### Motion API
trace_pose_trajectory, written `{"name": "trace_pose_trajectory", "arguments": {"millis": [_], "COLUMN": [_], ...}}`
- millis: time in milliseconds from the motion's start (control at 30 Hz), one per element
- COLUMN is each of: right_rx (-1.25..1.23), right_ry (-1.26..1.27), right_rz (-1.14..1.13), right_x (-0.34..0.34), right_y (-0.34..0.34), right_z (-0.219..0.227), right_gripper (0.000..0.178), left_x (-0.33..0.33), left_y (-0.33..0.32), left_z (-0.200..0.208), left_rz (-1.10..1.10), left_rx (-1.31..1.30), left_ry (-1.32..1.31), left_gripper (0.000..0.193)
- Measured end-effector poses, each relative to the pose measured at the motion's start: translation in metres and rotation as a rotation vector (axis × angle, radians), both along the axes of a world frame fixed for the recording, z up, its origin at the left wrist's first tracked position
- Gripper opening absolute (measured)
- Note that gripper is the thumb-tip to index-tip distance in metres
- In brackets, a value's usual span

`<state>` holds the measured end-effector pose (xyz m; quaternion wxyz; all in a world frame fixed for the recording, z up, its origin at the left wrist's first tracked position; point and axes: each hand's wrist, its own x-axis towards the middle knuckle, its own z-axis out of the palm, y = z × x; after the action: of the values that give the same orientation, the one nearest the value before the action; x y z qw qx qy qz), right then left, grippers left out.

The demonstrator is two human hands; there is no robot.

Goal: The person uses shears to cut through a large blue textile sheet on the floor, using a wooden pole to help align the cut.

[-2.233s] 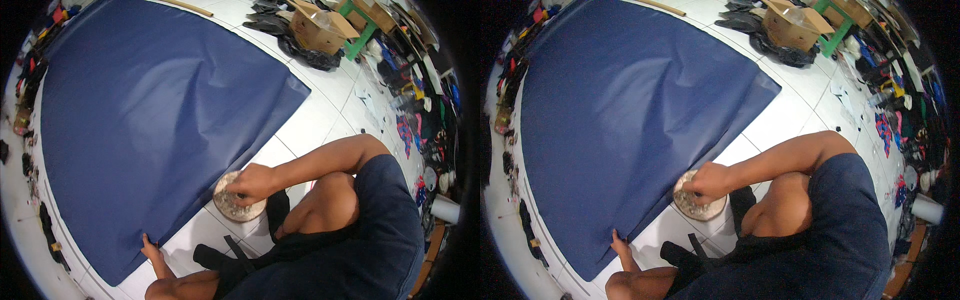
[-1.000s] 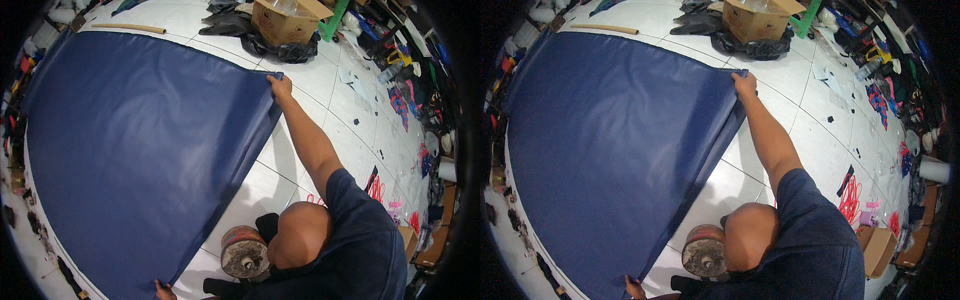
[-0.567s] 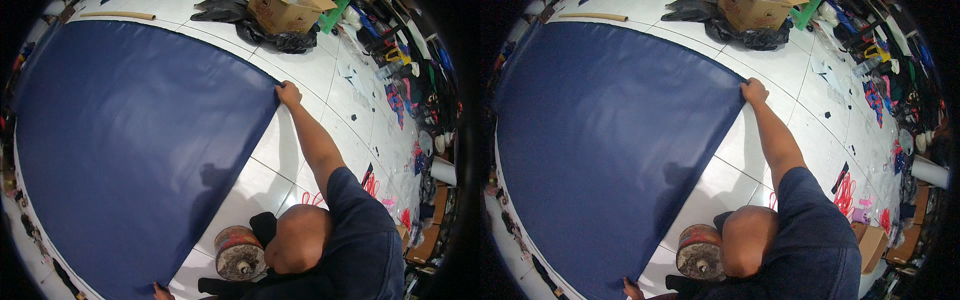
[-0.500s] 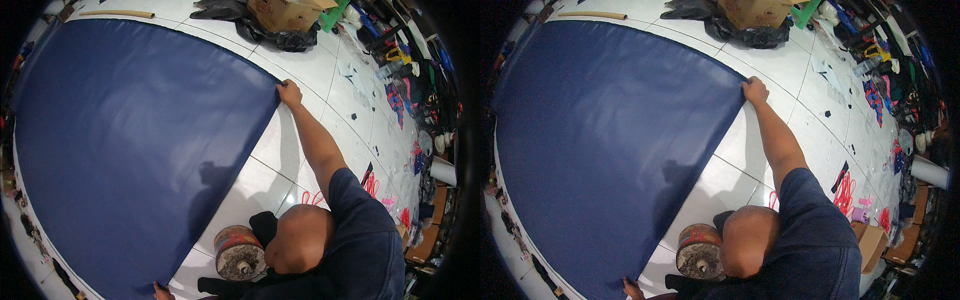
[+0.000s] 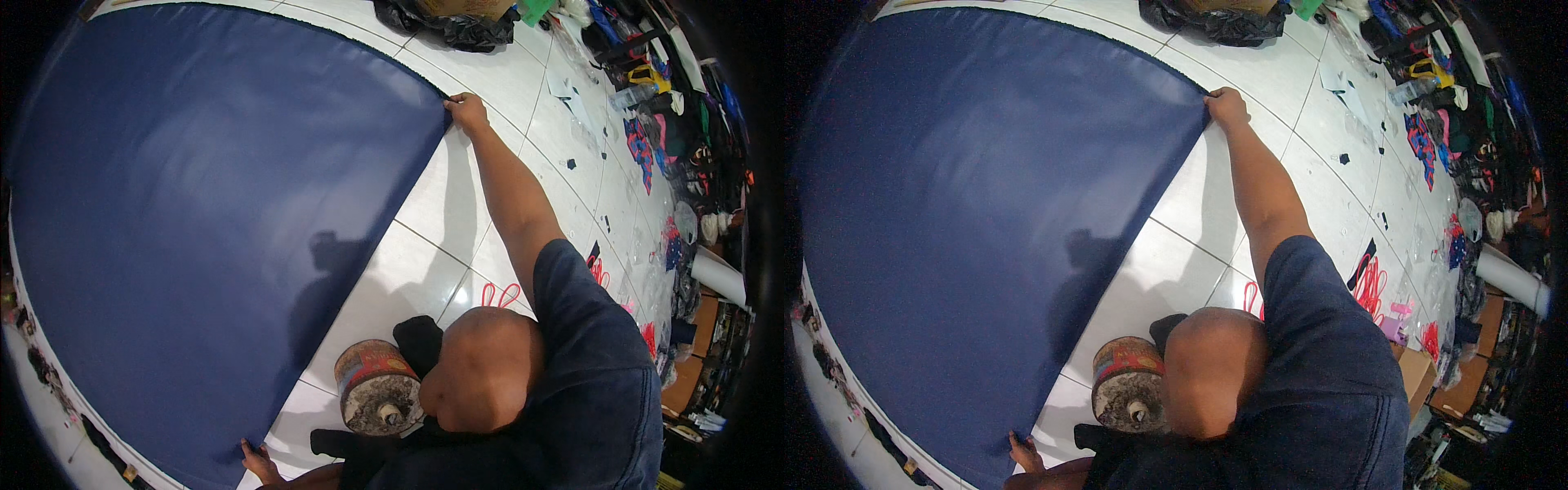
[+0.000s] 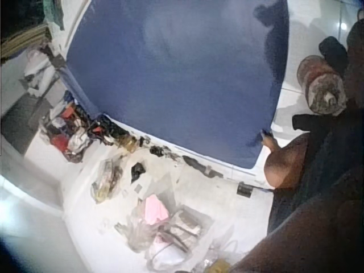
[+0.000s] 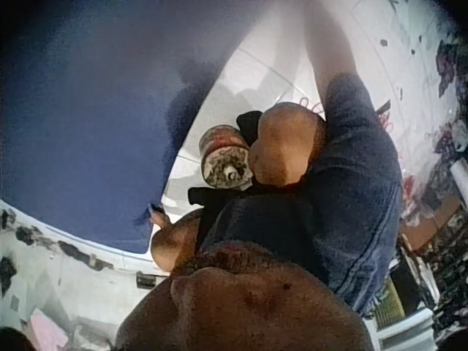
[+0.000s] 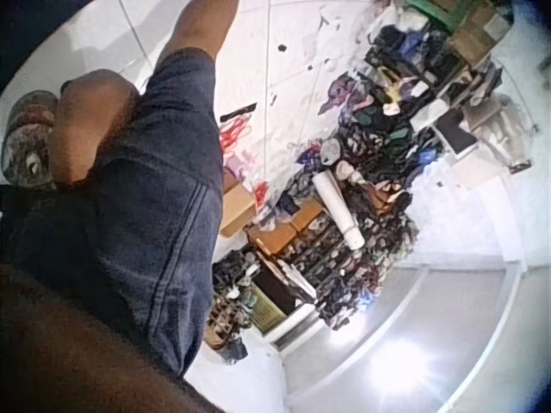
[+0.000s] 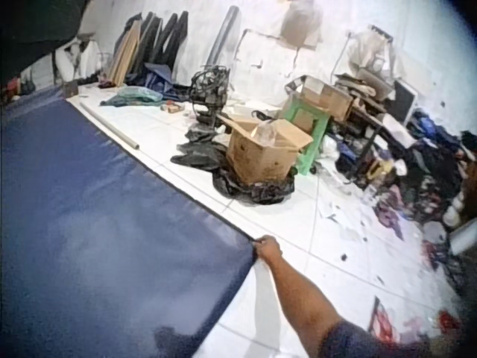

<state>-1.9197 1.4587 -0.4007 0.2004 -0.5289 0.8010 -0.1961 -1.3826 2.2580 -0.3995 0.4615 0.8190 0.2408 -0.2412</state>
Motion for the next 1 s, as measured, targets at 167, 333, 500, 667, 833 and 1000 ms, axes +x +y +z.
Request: {"name": "trace_pose_trajectory", "arguments": {"millis": [167, 333, 500, 667, 833, 1000], "right_rx": [0.133, 0.033, 0.072, -0.074, -0.491, -0.272], "right_ry": [0.002, -0.011, -0.020, 0.265, 0.228, -0.030], "right_rz": [0.008, 0.136, 0.125, 0.200, 0.684, 1.422], "right_x": [-0.013, -0.034, -0.033, -0.015, 0.075, 0.160], "right_y": [-0.006, -0.012, -0.013, 0.006, 0.112, 0.300], "right_z": [-0.002, -0.013, -0.013, 0.011, 0.033, 0.037], "right_gripper": [0.036, 0.035, 0.036, 0.042, 0.038, 0.049], "left_x": [0.002, -0.004, -0.003, -0.009, -0.006, -0.013], "left_y": [0.005, -0.002, -0.003, -0.016, -0.007, -0.009], "left_z": [-0.007, -0.008, -0.007, -0.001, -0.003, -0.006], "left_rz": [-0.028, -0.010, -0.017, -0.016, -0.069, -0.048], "left_rx": [-0.017, -0.046, -0.020, 0.010, -0.010, -0.012], "left_ry": [-0.037, -0.044, -0.051, -0.047, -0.042, -0.096], "left_gripper": [0.037, 0.036, 0.036, 0.034, 0.030, 0.033]}}
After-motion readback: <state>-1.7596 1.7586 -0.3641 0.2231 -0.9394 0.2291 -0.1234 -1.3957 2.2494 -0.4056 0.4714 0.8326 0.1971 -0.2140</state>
